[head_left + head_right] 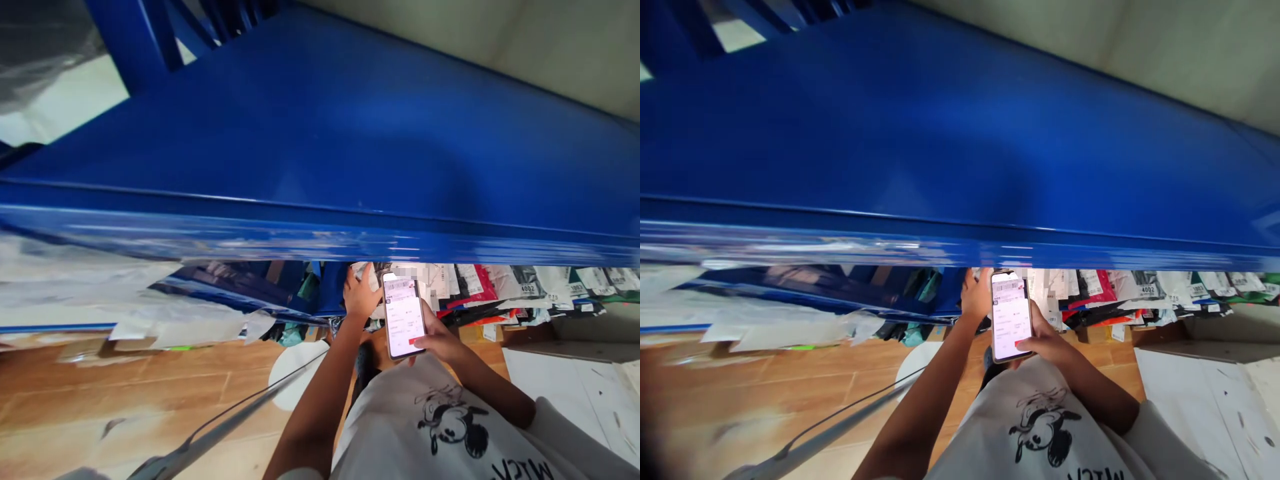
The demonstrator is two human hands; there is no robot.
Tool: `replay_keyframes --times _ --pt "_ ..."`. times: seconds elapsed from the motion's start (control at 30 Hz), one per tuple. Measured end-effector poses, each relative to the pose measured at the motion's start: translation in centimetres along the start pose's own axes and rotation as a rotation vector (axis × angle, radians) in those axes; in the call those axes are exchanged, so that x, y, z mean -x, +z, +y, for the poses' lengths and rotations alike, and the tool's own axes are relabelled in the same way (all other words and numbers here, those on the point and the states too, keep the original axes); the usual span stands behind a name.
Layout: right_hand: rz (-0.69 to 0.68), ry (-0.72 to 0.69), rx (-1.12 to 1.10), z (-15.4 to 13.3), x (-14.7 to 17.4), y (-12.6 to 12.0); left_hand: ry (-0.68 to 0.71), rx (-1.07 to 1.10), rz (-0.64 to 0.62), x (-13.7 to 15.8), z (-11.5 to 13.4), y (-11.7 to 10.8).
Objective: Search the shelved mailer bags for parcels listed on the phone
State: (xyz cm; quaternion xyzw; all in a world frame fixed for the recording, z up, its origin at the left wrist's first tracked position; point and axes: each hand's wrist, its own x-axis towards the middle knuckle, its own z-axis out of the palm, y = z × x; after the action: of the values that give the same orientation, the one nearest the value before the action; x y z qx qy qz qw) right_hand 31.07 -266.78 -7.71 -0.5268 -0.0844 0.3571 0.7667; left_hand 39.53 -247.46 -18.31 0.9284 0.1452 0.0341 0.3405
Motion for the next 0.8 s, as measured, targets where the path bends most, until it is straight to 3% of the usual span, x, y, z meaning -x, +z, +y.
replay_keyframes --times 0.07,0.17,0.27,0.33,0.4,0.53,0.7,0.8 --pt "0.02 -0.02 -0.014 -0.1 0.5 -0.5 0.008 0.029 0.046 -0.1 -0.1 -0.1" --pt "0.048 -0.037 -0.05 -0.1 1.4 -1.5 0.065 0.151 0.244 1.1 -0.9 -0.8" --pt "0.156 -0.05 -0.067 -0.2 2.6 -2.9 0.073 0.272 0.454 4.4 -2.0 -2.0" --pt "0.22 -0.04 -0.067 -0.2 3.4 -3.9 0.016 0.337 0.473 7.2 -2.3 -2.5" --pt "0.225 -0.017 -0.072 -0.1 4.0 -4.8 -0.055 0.417 0.389 9.9 -2.1 -2.8" --pt "0.154 0.038 -0.086 0.7 4.7 -5.9 -0.125 0.629 0.068 13.3 -0.2 -3.0" --pt "0.067 0.136 -0.036 2.4 4.5 -4.9 -0.282 1.104 -0.309 13.9 2.8 -2.6" --pt "0.057 0.121 0.054 3.0 4.0 -3.9 -0.384 1.275 -0.35 13.7 3.8 -2.3"
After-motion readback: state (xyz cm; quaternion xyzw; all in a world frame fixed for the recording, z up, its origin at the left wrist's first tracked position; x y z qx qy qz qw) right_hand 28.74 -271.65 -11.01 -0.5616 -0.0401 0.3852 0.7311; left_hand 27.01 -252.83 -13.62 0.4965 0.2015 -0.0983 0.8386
